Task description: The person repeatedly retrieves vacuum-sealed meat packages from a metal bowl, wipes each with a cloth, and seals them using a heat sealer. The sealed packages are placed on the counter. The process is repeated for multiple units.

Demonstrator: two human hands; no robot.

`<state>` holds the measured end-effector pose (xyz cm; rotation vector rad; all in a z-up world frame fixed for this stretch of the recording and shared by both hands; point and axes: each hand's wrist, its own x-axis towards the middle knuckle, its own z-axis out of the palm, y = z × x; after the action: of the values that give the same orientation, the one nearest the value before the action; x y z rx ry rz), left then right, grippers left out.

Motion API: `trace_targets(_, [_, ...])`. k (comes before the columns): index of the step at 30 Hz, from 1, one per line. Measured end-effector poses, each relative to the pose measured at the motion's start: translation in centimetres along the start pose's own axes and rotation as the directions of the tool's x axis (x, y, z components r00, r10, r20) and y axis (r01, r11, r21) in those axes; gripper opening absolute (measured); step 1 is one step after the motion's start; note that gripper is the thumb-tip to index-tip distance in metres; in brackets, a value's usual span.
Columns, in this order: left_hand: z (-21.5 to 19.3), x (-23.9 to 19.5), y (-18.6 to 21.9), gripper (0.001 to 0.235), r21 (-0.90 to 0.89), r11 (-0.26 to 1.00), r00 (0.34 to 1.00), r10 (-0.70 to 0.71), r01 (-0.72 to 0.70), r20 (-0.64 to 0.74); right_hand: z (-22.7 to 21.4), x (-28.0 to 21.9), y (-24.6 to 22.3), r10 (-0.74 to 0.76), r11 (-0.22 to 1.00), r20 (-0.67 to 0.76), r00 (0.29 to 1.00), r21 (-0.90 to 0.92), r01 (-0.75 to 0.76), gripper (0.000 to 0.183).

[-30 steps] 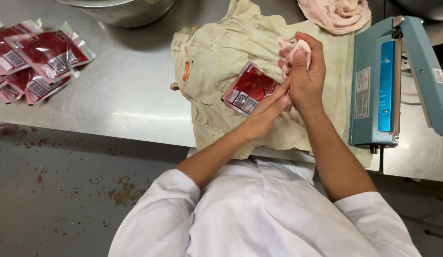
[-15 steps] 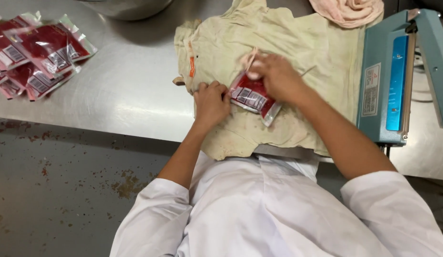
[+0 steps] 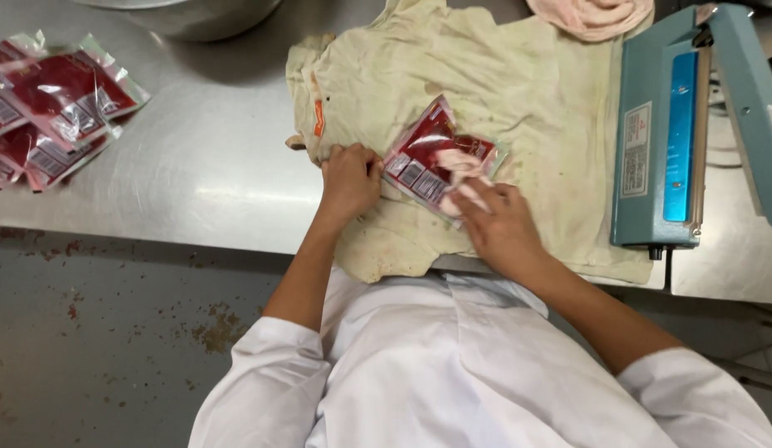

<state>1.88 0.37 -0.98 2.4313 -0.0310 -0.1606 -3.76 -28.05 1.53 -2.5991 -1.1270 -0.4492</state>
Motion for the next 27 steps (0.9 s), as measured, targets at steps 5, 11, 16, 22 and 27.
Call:
trace_targets(5, [-0.4, 0.0, 0.1, 0.019, 0.011, 1.000, 0.999, 0.006, -0.007, 0.036, 0.1, -2.4, 5.8, 0.382, 0.907, -0.053, 0.923, -0.173, -0.385, 0.039])
trace_targets(11, [-0.9, -0.7, 0.7, 0.018, 0.007, 1.000, 1.000, 0.019, -0.018, -0.005, 0.8, 0.4, 3.5, 0.301, 0.943, -0.023, 0.953, -0.142, -0.301, 0.036])
trace_targets(16, [0.1, -0.6, 0.2, 0.019, 0.056, 0.998, 0.999, 0.035, -0.034, -0.018, 0.5, 0.4, 5.2, 0.316, 0.905, -0.111, 0.942, -0.262, -0.334, 0.029])
trace_targets(22, [1.2, -0.6, 0.3, 0.017, 0.151, 0.987, 0.990, 0.072, -0.053, -0.123, -1.5, -2.1, -2.0, 0.185, 0.979, 0.084, 0.979, -0.098, -0.177, 0.041])
trace_targets(27, [3.6, -1.3, 4.4, 0.021, 0.253, 0.960, 0.880, 0.221, -0.120, -0.421, -2.3, -5.7, 1.1, 0.423, 0.862, 0.026, 0.906, -0.321, -0.393, 0.035])
